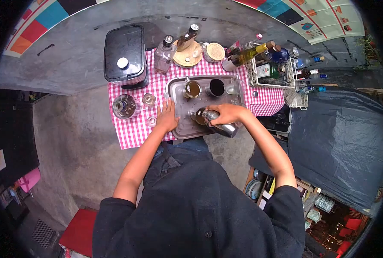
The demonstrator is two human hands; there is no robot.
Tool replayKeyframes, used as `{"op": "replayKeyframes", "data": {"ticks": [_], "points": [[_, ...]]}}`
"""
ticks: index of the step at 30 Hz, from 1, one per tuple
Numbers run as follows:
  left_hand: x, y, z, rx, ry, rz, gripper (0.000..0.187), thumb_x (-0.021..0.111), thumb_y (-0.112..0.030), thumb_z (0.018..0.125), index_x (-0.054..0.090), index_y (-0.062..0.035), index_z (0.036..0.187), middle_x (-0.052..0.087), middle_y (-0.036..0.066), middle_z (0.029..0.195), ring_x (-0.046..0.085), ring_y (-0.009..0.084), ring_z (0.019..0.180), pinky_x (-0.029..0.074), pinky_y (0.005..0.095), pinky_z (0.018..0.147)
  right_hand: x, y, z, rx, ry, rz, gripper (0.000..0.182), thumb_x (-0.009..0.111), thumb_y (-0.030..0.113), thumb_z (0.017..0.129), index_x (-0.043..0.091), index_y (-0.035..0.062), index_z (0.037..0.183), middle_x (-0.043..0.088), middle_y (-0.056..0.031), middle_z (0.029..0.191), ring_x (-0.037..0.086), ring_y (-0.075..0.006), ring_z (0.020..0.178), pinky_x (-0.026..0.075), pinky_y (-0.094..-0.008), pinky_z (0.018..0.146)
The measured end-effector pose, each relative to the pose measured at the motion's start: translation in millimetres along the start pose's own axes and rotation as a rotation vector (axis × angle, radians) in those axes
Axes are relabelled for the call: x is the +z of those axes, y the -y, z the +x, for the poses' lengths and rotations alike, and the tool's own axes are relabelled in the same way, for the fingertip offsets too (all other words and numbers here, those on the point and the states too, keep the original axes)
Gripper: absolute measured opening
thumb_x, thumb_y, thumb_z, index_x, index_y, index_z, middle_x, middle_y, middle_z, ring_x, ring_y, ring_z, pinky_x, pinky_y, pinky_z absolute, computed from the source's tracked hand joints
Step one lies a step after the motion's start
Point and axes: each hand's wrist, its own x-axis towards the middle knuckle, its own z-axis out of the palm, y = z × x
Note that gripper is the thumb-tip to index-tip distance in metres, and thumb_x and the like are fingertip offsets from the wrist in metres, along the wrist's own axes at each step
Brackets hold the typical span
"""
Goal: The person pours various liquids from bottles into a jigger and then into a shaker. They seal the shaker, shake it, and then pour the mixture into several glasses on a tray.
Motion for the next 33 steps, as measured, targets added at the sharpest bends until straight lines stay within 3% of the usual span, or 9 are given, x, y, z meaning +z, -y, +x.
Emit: {"op": "replayKeyframes", "data": {"ticks": [4, 6, 13, 16, 17, 20, 23, 30, 33], "points": [[-0.8, -0.6, -0.5, -0.004, -0.002, -0.015, 0.084, 0.057, -0.034, 0.091, 0.012, 0.0008, 0.152, 0.007, 0.018, 0.161, 0.007, 0.0356, 0.149, 0.01, 0.0547, 0.118, 0.1, -7.4, 5.3, -0.017, 0.003, 0.001, 0.084, 0.065, 0.053, 0.07, 0.049, 0.0116, 0.141, 0.065, -0.0218, 0.117, 0.064, -0.0353, 0.105, 0.048, -0.0378, 0.094], [-0.6, -1.1, -0.4, 0.0, -0.008, -0.009, 0.084, 0.057, -0.034, 0.091, 0.012, 0.0008, 0.152, 0.007, 0.018, 0.161, 0.008, 0.0357, 0.149, 0.01, 0.0549, 0.118, -2.4, -9.0, 4.2, -0.006, 0.057, 0.094, 0.086, 0.064, 0.058, 0.072, 0.051, 0.0039, 0.138, 0.059, -0.0237, 0.128, 0.058, -0.0345, 0.117, 0.044, -0.0373, 0.1], [-2.5, -2.0, -1.1, -0.01, 0.007, 0.023, 0.083, 0.056, -0.035, 0.091, 0.013, 0.0005, 0.153, 0.005, 0.017, 0.162, 0.005, 0.0351, 0.149, 0.011, 0.0537, 0.119, 9.7, -37.4, 10.2, -0.068, 0.06, 0.32, 0.074, 0.06, 0.048, 0.082, 0.047, 0.0046, 0.141, 0.058, -0.0175, 0.132, 0.059, -0.0287, 0.114, 0.044, -0.0338, 0.099], [-0.4, -1.6, -0.9, -0.007, 0.009, 0.003, 0.082, 0.056, -0.034, 0.091, 0.013, 0.0006, 0.152, 0.005, 0.016, 0.162, 0.005, 0.0351, 0.149, 0.011, 0.054, 0.119, 11.8, -46.3, 7.0, -0.144, 0.107, 0.582, 0.061, 0.054, 0.045, 0.093, 0.049, 0.0041, 0.138, 0.06, -0.0125, 0.126, 0.061, -0.0223, 0.109, 0.048, -0.0328, 0.092], [-0.2, -1.3, -0.3, -0.009, 0.009, 0.01, 0.082, 0.056, -0.034, 0.091, 0.014, 0.0006, 0.152, 0.005, 0.016, 0.162, 0.006, 0.0352, 0.149, 0.011, 0.0541, 0.119, 16.2, -51.9, 7.7, -0.145, 0.106, 0.586, 0.061, 0.054, 0.045, 0.093, 0.049, 0.0041, 0.138, 0.06, -0.0125, 0.126, 0.061, -0.0223, 0.109, 0.048, -0.0328, 0.092], [-3.9, -1.3, -0.6, -0.011, 0.016, 0.016, 0.082, 0.055, -0.034, 0.091, 0.014, 0.0006, 0.152, 0.005, 0.016, 0.162, 0.006, 0.0351, 0.149, 0.011, 0.0542, 0.119, 33.9, -62.1, 10.2, -0.057, 0.158, 1.089, 0.052, 0.053, 0.05, 0.093, 0.057, 0.0084, 0.125, 0.064, -0.0086, 0.112, 0.064, -0.0165, 0.092, 0.052, -0.03, 0.078], [-6.1, -1.9, -1.3, -0.013, 0.029, 0.012, 0.082, 0.055, -0.034, 0.091, 0.014, 0.0007, 0.152, 0.005, 0.016, 0.162, 0.007, 0.0348, 0.149, 0.011, 0.0541, 0.119, 43.4, -59.7, 7.0, -0.029, 0.144, 1.282, 0.051, 0.053, 0.049, 0.093, 0.057, 0.0093, 0.125, 0.064, -0.0089, 0.112, 0.064, -0.0171, 0.093, 0.052, -0.0307, 0.078], [-4.3, -4.6, 0.4, -0.029, 0.044, 0.087, 0.082, 0.055, -0.035, 0.092, 0.012, 0.0003, 0.152, 0.005, 0.016, 0.162, 0.006, 0.0338, 0.149, 0.011, 0.0561, 0.118, 47.4, -48.6, -0.7, -0.116, 0.155, 1.324, 0.057, 0.05, 0.046, 0.096, 0.056, -0.0018, 0.127, 0.064, -0.0145, 0.12, 0.066, -0.0194, 0.099, 0.054, -0.0319, 0.084], [-3.3, -8.4, 1.7, -0.063, 0.044, 0.095, 0.082, 0.055, -0.036, 0.093, 0.013, 0.0003, 0.152, 0.005, 0.015, 0.162, 0.006, 0.0337, 0.15, 0.01, 0.0566, 0.118, 49.2, -55.6, 4.8, -0.119, 0.145, 1.186, 0.055, 0.048, 0.047, 0.095, 0.056, 0.001, 0.124, 0.065, -0.0129, 0.115, 0.065, -0.0188, 0.094, 0.053, -0.0302, 0.08]]}}
